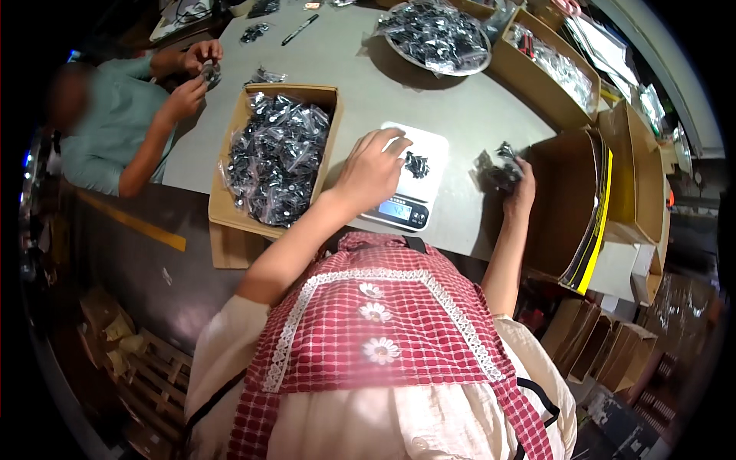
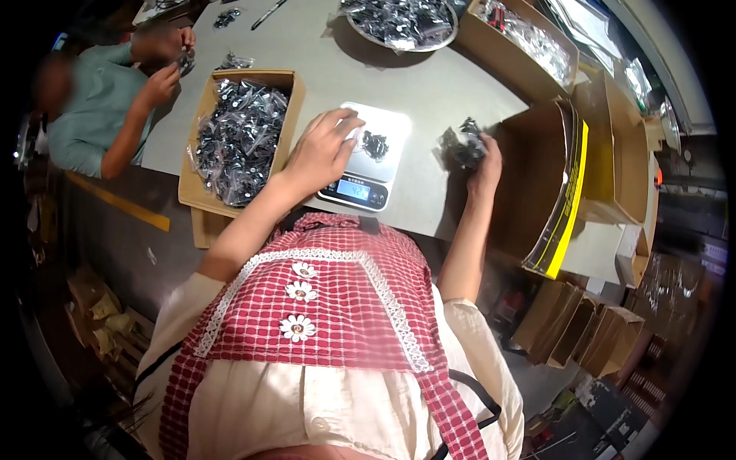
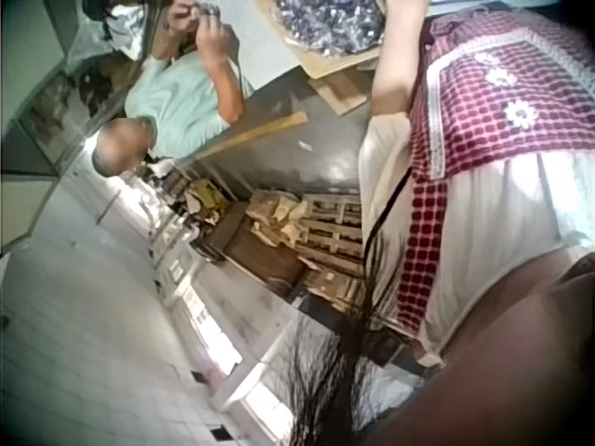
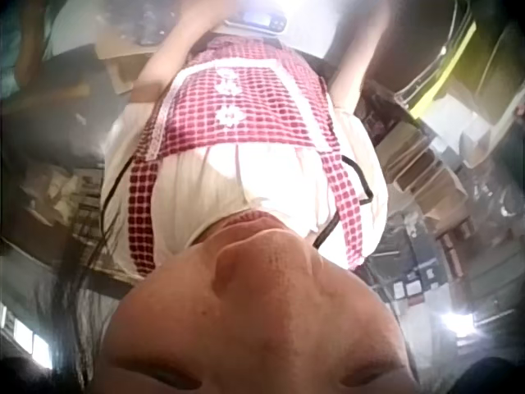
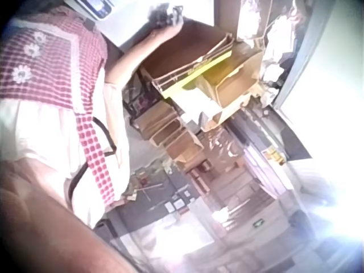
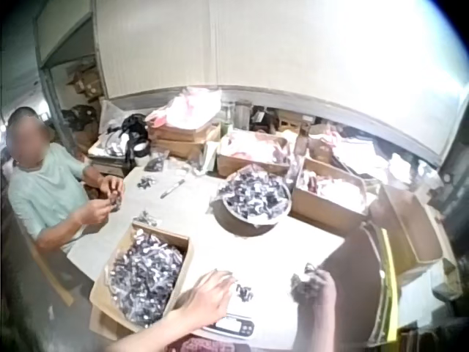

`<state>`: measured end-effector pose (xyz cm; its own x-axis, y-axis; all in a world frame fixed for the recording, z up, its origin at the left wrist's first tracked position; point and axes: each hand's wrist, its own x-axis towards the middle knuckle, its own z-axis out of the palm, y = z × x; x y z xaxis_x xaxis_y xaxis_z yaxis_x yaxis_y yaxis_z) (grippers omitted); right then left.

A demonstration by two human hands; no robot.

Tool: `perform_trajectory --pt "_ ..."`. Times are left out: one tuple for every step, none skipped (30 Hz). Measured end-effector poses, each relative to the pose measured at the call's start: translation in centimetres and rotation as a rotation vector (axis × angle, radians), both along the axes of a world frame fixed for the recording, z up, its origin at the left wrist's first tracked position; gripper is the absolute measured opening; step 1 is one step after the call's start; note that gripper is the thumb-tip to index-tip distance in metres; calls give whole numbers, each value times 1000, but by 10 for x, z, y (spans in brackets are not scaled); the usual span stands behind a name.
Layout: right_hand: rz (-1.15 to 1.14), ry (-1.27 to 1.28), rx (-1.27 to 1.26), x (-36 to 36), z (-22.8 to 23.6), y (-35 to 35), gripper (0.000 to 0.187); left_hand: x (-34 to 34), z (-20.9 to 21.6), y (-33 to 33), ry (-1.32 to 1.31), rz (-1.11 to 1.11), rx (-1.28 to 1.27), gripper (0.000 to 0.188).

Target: The person repeatedly picks small black components from a box, places them on a digital scale, and transfers them into small plastic bags. A coworker sits across the table and handles similar parts. The person continues this cycle throughout the clip.

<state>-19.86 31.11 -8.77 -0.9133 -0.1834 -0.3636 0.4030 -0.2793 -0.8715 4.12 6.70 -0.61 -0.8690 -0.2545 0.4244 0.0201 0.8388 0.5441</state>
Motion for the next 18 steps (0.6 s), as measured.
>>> perform_trajectory --pt "106 178 299 6 0 8 22 -10 -4 3 -4 -7 -31 32" --pt "162 519 559 9 -3 13 21 -16 -7 7 -17 -24 -107 34" --pt "215 855 820 11 -6 18 21 -22 -9 11 -30 -45 -186 35" --pt "161 966 883 24 10 12 20 -27 -12 12 -40 -60 -266 37" --pt "130 1043 896 33 21 7 20 -30 -19 9 -106 -118 -297 38" --pt "94 1122 914 39 32 5 20 -31 -28 5 -167 -179 -328 39" --pt "60 1199 931 46 43 2 21 -32 -32 2 -230 -238 -360 40" --pt "111 1156 889 54 53 -3 19 -32 -38 0 -229 -211 -326 39" --pt "203 997 805 62 54 -4 22 -32 -34 -1 -284 -179 -273 38" --pt "293 832 679 71 60 -8 24 -31 -28 -1 -340 -147 -218 36" --pt "378 668 547 79 65 -14 25 -29 -24 -4 -398 -111 -164 35" --pt "469 617 493 81 62 -18 26 -26 -23 -9 -286 -96 -152 35" --pt "560 567 438 84 60 -22 28 -25 -20 -15 -300 -47 79 33" --pt "521 614 556 89 58 -26 30 -23 -17 -22 -313 5 310 32" --pt "461 673 693 91 62 -28 31 -18 -9 -29 -323 69 545 31" --pt "396 729 763 87 57 -24 31 -14 5 -36 -246 85 914 31" --pt "330 783 833 81 48 -16 31 -10 14 -44 -160 100 1282 31" --pt "395 852 942 76 41 -8 32 -1 15 -58 -47 29 1557 35"
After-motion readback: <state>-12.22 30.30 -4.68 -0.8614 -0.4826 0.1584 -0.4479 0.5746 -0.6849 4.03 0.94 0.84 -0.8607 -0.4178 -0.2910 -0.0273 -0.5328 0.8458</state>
